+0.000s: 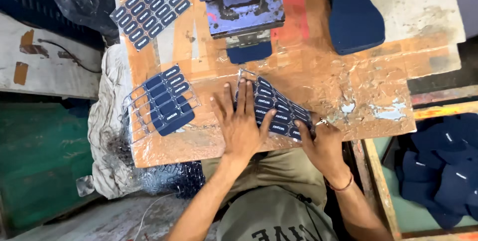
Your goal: Stamping logos onto fabric pieces using a manual press machine.
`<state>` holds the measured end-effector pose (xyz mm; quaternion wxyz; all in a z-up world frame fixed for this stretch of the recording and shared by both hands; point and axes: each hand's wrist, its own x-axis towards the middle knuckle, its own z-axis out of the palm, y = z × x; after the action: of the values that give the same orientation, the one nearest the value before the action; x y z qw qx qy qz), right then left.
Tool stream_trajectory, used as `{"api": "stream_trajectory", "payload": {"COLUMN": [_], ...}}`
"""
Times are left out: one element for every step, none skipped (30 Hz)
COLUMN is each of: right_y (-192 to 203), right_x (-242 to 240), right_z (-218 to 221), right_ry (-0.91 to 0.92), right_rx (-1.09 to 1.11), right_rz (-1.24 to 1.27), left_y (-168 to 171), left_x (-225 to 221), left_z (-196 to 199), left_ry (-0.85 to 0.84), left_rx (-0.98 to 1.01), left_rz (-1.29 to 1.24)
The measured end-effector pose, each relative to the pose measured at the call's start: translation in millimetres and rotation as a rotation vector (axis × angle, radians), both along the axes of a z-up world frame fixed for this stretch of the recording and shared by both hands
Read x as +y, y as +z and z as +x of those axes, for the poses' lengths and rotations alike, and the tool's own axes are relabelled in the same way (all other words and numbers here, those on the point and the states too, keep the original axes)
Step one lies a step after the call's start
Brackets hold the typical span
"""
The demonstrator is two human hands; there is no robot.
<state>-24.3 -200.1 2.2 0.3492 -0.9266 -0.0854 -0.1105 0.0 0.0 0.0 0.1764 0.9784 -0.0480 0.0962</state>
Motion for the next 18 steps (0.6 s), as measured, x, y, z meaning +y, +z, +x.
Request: {"api": "stream_trajectory", "payload": {"right_y": [-3,-6,-10,-9,-8,-7,-6,-6,-5,-3,-2,0,-1,-2,-3,-2,-1,0], "right_x": [0,-1,-2,-2,-1,-1,-2,-2,-1,0,-1,-1,-2,-3,-4,-4,-4,-4], "right_z": [-1,-1,-3,-3,-3,-3,-4,-4,-3,-2,-2,-2,-1,-1,0,0,0,0], "right_ry": [0.002,-0.012,-0.024,-0.020,-0.024,-0.028,-0.028,-0.032,-0.037,-0.037,-0.029,-0.021,-0.024,-0.024,-0.021,-0.020,-0.023,-0.026], "right_rx": [-0.008,-0.009,-0.005,-0.008,0.020,0.048,0.049,0.070,0.092,0.092,0.097,0.101,0.102,0.120,0.139,0.140,0.130,0.120], "right_rz": [0.001,-0.012,-0.025,-0.025,0.001,0.027,0.027,0.046,0.070,0.073,0.076,0.079,0.078,0.065,0.050,0.047,0.034,0.020], "left_y": [-2,-5,-8,-7,-6,-6,-7,-7,-7,-4,-1,2,3,3,4,5,5,5], "left_x": [1,1,1,1,2,2,1,-1,0,0,0,-1,-1,-1,-2,-6,-10,-14], "left_z": [0,0,-1,-3,-4,-5,-10,-15,-19,-22,-26,-30,-35,-39,-45,-46,-48,-50], "left_ry": [0.002,0.021,0.042,0.046,0.052,0.058,0.058,0.075,0.091,0.090,0.086,0.083,0.080,0.026,-0.023,-0.022,-0.097,-0.173], "left_rx": [-0.008,-0.033,-0.054,-0.057,-0.039,-0.022,-0.021,-0.011,-0.001,-0.001,0.004,0.010,0.011,0.014,0.018,0.019,0.059,0.098], "left_rz": [0.001,-0.004,-0.009,-0.009,0.012,0.033,0.033,0.006,-0.017,-0.013,-0.032,-0.051,-0.052,-0.064,-0.077,-0.080,-0.110,-0.140]}}
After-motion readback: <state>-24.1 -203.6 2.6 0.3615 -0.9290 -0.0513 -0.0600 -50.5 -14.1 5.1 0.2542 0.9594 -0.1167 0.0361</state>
